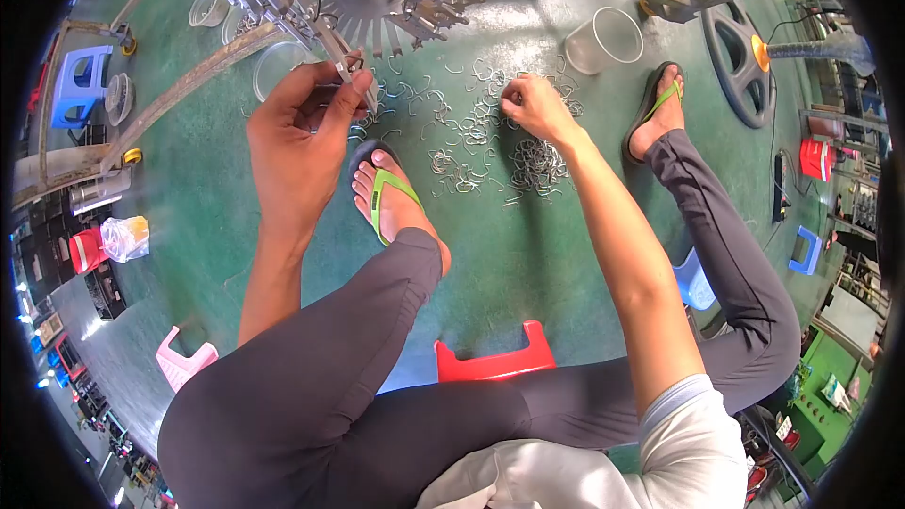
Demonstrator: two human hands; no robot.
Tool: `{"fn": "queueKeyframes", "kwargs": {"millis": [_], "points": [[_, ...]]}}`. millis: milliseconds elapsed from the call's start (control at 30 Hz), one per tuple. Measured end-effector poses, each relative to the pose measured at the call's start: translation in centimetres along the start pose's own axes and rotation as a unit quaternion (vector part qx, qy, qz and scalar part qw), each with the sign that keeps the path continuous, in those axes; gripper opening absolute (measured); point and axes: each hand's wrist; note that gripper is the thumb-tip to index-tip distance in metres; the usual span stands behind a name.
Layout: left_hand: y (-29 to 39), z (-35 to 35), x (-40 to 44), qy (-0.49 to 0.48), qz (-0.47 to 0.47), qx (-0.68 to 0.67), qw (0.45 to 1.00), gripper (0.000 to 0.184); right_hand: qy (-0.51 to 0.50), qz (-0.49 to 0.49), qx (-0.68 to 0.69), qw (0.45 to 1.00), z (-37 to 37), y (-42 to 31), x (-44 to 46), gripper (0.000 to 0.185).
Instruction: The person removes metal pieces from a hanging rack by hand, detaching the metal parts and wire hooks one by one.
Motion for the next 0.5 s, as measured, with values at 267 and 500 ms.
{"fn": "queueKeyframes", "kwargs": {"millis": [267, 500], "points": [[0.2, 0.2, 0.2, 0.011, -0.004, -0.015, 1.000, 0.018, 0.028, 0.032, -0.102, 0.994, 2.8, -1.7, 1.4, 0.017], [-0.2, -0.3, 0.0, 0.001, -0.001, -0.022, 1.000, 0.033, 0.076, 0.052, -0.082, 0.992, 2.3, -3.6, 0.1, 0.020]]}}
Point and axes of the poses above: each hand's wrist, its own x-axis towards the middle knuckle, its own z-axis out of the palm, y = z × x, and after that the axes turned 12 degrees about -y, right-handed
